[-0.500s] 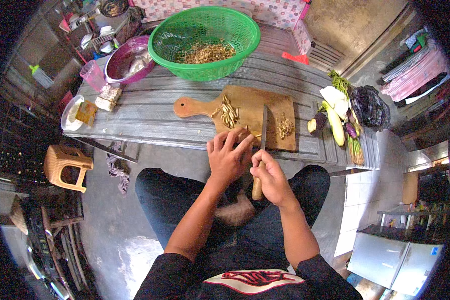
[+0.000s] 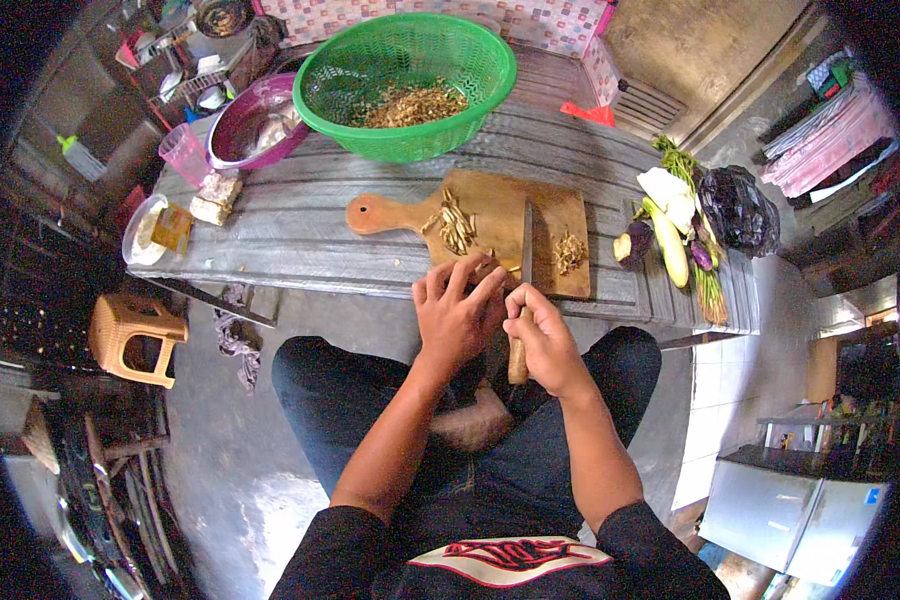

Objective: The person chops ginger root on a wooden cutting board using a knife, preparing pieces and setting them on the board.

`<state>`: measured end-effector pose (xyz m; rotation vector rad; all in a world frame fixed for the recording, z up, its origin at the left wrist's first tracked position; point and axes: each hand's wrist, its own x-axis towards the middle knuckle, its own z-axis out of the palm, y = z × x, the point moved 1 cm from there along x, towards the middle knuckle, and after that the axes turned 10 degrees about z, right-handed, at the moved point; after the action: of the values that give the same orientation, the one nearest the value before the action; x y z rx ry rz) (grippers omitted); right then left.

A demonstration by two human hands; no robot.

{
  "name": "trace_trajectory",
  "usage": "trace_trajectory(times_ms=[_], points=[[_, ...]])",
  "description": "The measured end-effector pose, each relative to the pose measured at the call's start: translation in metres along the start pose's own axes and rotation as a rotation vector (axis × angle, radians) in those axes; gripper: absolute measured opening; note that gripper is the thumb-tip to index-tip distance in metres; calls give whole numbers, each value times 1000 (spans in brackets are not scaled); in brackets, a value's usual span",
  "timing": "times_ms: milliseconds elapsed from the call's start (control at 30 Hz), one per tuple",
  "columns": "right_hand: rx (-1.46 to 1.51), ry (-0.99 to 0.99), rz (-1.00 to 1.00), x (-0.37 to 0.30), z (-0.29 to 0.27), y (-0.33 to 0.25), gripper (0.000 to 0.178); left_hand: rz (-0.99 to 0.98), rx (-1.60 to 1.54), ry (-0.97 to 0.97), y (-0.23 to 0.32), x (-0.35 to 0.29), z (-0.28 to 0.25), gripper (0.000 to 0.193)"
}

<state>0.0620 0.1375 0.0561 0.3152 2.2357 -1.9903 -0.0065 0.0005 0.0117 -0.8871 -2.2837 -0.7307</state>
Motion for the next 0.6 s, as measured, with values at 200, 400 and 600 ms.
trace_trajectory(times_ms=[200,400,600], points=[[-16,-6,21,-10,9,2,10,44,17,-2,-3,-3,4,43],[156,-52,124,-5,2,-9,12,10,-2,-3,-5,-4,1,42],[41,-26,54,0,3,4,13,20,-19,28,-1,-2,5,41]])
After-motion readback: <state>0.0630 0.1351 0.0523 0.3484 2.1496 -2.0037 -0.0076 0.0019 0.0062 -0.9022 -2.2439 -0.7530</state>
